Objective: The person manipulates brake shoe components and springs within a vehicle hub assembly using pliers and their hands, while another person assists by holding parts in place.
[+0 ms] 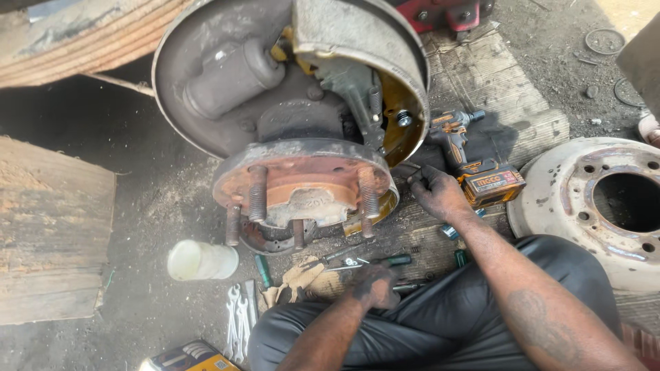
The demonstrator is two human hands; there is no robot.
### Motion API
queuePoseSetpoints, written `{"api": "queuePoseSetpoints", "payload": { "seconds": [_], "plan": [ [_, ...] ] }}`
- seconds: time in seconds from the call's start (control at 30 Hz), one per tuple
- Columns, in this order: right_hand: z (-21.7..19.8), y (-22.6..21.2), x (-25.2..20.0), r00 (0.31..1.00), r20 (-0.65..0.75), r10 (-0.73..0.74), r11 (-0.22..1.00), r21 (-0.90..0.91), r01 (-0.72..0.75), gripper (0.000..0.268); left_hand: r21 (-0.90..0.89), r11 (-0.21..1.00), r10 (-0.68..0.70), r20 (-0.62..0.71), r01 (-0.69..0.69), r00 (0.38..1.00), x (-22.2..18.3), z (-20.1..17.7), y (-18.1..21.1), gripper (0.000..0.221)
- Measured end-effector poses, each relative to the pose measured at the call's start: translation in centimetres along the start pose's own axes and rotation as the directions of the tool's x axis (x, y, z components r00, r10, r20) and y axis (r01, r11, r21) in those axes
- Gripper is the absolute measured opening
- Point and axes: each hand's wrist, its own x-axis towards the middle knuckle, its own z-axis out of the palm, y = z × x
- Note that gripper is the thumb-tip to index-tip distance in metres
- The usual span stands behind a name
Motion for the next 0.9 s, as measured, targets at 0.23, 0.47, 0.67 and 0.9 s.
{"api": "queuePoseSetpoints", "payload": {
  "seconds": [0.23,0.47,0.67,0.9],
  "plan": [
    [-1.6,-2.5,-0.3,0.986,0.122,0.110,0.989,0.082,-0.121,0.029,-0.151,0.976,-0.123,0.225,0.159,0.967,-0.1,-0.1,-0.3,0.047],
    [-1.8,-0.8,0.6,0.987,0.060,-0.150,0.922,0.368,0.118,0.038,-0.678,0.694,-0.101,0.244,0.244,0.965,-0.3,-0.3,-1.7,0.047],
    [-5.5,0.0,0.9,0.955,-0.062,-0.292,0.654,0.715,0.246,0.039,-0.956,0.292,0.033,0.045,0.034,0.998,-6.1,-0.8,0.6,0.030],
    [-7.6,-5.1,-0.8,0.869,-0.147,-0.473,0.308,0.896,0.319,0.055,-0.967,-0.119,0.089,-0.237,-0.225,0.968,-11.8,-2.9,4.2,0.060]
  ]
}}
